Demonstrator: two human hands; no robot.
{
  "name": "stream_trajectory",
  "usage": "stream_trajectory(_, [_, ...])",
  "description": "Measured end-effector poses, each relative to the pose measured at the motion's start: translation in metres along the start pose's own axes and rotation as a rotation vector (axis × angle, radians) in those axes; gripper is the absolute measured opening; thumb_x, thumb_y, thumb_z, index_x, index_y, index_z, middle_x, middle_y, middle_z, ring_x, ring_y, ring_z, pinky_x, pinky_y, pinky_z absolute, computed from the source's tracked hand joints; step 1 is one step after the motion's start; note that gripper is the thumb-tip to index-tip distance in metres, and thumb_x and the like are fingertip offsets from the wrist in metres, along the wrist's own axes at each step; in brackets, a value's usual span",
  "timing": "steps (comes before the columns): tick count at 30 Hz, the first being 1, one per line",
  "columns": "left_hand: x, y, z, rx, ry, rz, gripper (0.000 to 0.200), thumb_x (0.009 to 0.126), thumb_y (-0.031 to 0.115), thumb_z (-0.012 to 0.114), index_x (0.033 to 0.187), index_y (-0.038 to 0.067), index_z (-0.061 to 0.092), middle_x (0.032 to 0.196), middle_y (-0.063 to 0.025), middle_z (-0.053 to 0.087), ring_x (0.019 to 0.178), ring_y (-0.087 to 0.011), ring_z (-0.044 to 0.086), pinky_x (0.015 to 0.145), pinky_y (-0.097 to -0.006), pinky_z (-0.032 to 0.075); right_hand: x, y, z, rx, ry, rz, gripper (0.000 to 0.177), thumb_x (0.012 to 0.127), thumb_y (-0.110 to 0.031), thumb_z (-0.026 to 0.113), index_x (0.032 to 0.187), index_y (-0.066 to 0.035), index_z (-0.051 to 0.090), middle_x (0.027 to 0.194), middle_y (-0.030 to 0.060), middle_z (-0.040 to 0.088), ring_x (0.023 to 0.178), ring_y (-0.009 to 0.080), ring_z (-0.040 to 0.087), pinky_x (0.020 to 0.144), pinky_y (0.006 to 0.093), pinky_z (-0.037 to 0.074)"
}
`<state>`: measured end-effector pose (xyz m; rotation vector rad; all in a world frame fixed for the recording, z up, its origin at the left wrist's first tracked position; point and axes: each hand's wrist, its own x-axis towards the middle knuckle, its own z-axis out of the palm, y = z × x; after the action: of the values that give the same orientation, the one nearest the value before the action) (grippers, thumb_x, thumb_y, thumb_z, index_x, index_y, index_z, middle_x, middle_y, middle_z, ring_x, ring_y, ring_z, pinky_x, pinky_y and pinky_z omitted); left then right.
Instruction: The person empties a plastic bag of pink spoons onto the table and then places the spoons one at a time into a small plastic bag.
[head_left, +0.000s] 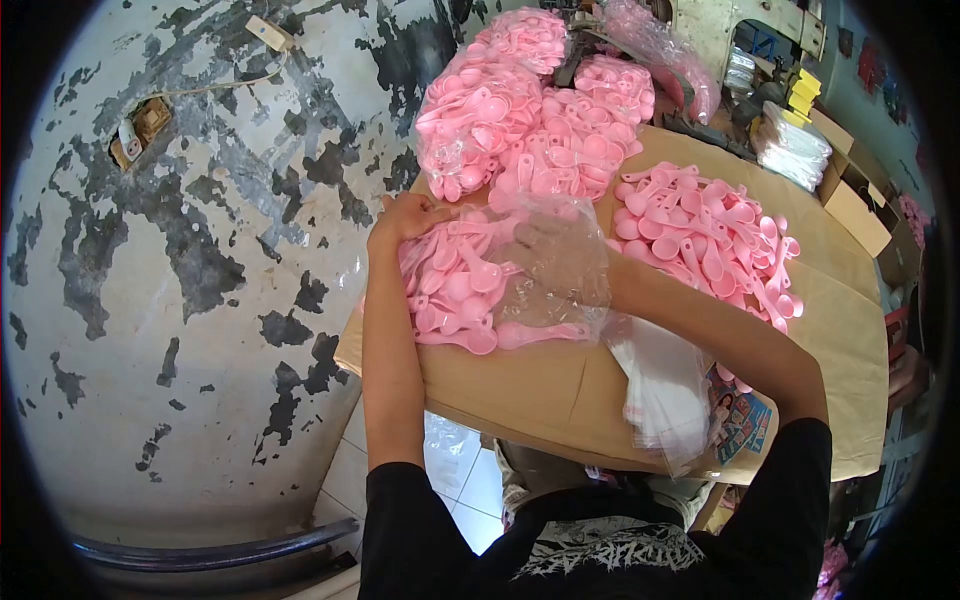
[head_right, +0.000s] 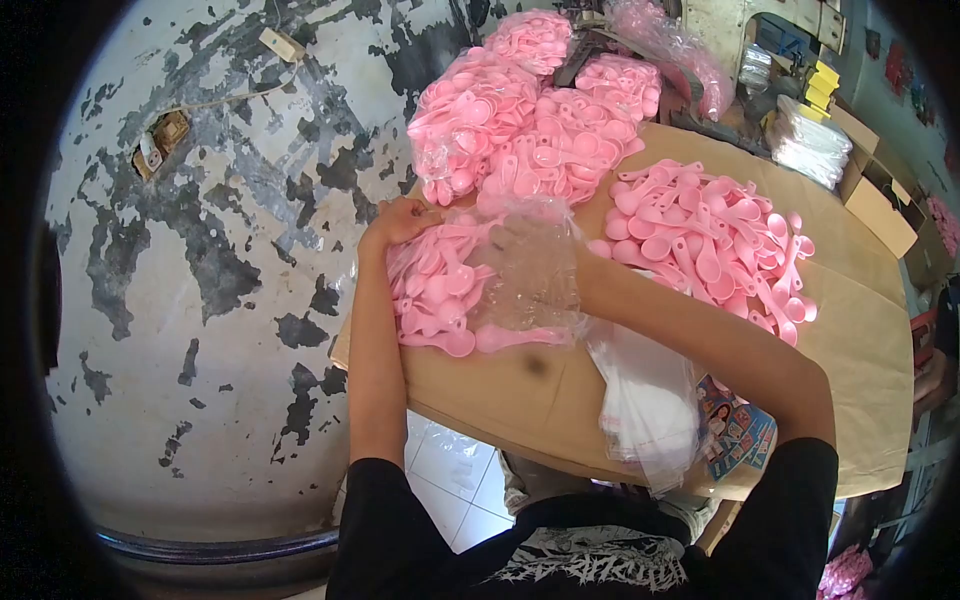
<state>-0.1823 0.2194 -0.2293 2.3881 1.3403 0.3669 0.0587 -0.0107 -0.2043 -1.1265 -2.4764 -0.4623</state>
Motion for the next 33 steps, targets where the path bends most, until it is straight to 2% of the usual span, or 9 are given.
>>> stream_trajectory(2, [0.0,0.001,-0.002,0.026,0.003,-0.007,0.066,0.072,0.07,0.072,0.067,0.005,0.065,0.066,-0.0082,0.065,0.078,-0.0299,0.066,0.116,-0.0632,0.006,-0.003,0.006,-0.031,0.063,0.114,-0.064,0.039,0.081,-0.02,0.063,0.118,-0.01,0.063,0.12,0.0107,0.06,0.119,0.026,0.054,0.105,0.045,0.04])
stream_trajectory(6, [-0.002,0.003,-0.001,0.008,0.016,0.03,0.064,0.073,0.069,0.072,0.068,0.006,0.066,0.066,-0.0074,0.065,0.079,-0.0296,0.066,0.116,-0.0631,0.005,-0.038,0.02,-0.091,0.158,-0.281,0.231,0.025,0.089,-0.015,0.059,0.111,-0.005,0.064,0.107,0.0131,0.06,0.111,0.031,0.054,0.1,0.0431,0.042])
stream_trajectory(14, [-0.002,0.009,-0.008,0.088,-0.06,-0.003,0.063,0.075,0.067,0.07,0.075,0.004,0.069,0.071,-0.011,0.068,0.08,-0.0287,0.067,0.114,-0.0562,0.014,-0.096,0.035,-0.161,0.237,-0.199,0.418,0.014,0.097,-0.01,0.053,0.101,-0.001,0.062,0.1,0.0147,0.058,0.099,0.0319,0.054,0.09,0.0423,0.044])
stream_trajectory(18, [-0.008,0.014,-0.007,0.124,0.01,0.021,0.064,0.075,0.067,0.07,0.078,0.003,0.069,0.076,-0.0135,0.069,0.083,-0.0292,0.067,0.11,-0.0531,0.02,-0.105,0.054,-0.195,-0.209,-0.129,0.52,0.019,0.094,-0.013,0.056,0.106,-0.003,0.066,0.103,0.0152,0.062,0.103,0.0315,0.057,0.092,0.0409,0.045])
stream_trajectory(21, [-0.009,0.012,-0.004,0.062,0.02,0.028,0.064,0.076,0.067,0.07,0.078,0.003,0.069,0.077,-0.0131,0.07,0.084,-0.0299,0.067,0.11,-0.0532,0.02,-0.103,0.053,-0.179,-0.272,0.033,0.429,0.02,0.091,-0.013,0.059,0.108,-0.004,0.067,0.103,0.0153,0.064,0.104,0.0321,0.059,0.092,0.0395,0.045])
stream_trajectory(25, [-0.008,0.013,-0.007,0.062,-0.028,0.01,0.062,0.076,0.065,0.071,0.08,0.004,0.07,0.078,-0.0126,0.071,0.087,-0.0314,0.068,0.115,-0.0566,0.011,-0.081,0.013,-0.093,0.454,-0.174,0.324,0.04,0.087,-0.021,0.066,0.125,-0.009,0.061,0.114,0.0169,0.061,0.104,0.0328,0.059,0.094,0.0412,0.045])
stream_trajectory(27, [-0.008,0.014,-0.008,0.07,-0.013,0.015,0.06,0.076,0.064,0.071,0.081,0.004,0.071,0.078,-0.0119,0.07,0.086,-0.0311,0.067,0.116,-0.058,0.007,-0.057,0.001,-0.054,0.483,-0.4,0.227,0.045,0.088,-0.021,0.065,0.13,-0.005,0.056,0.134,0.017,0.053,0.121,0.038,0.05,0.102,0.0425,0.044])
stream_trajectory(30, [-0.004,0.004,-0.001,0.041,0.032,0.042,0.06,0.076,0.065,0.072,0.081,0.005,0.071,0.075,-0.0105,0.07,0.085,-0.0296,0.068,0.117,-0.0589,0.003,-0.04,-0.019,-0.017,0.228,-0.189,0.006,0.045,0.089,-0.021,0.064,0.13,-0.005,0.054,0.136,0.0183,0.05,0.121,0.0401,0.05,0.103,0.0432,0.043])
stream_trajectory(33, [-0.002,0.002,-0.005,0.002,0.004,0.029,0.062,0.074,0.067,0.072,0.077,0.005,0.07,0.071,-0.0091,0.068,0.082,-0.0282,0.068,0.117,-0.0599,0.003,-0.036,-0.018,-0.014,0.387,-0.152,0.084,0.04,0.091,-0.019,0.061,0.127,-0.003,0.055,0.127,0.0185,0.053,0.111,0.0371,0.055,0.096,0.0429,0.046])
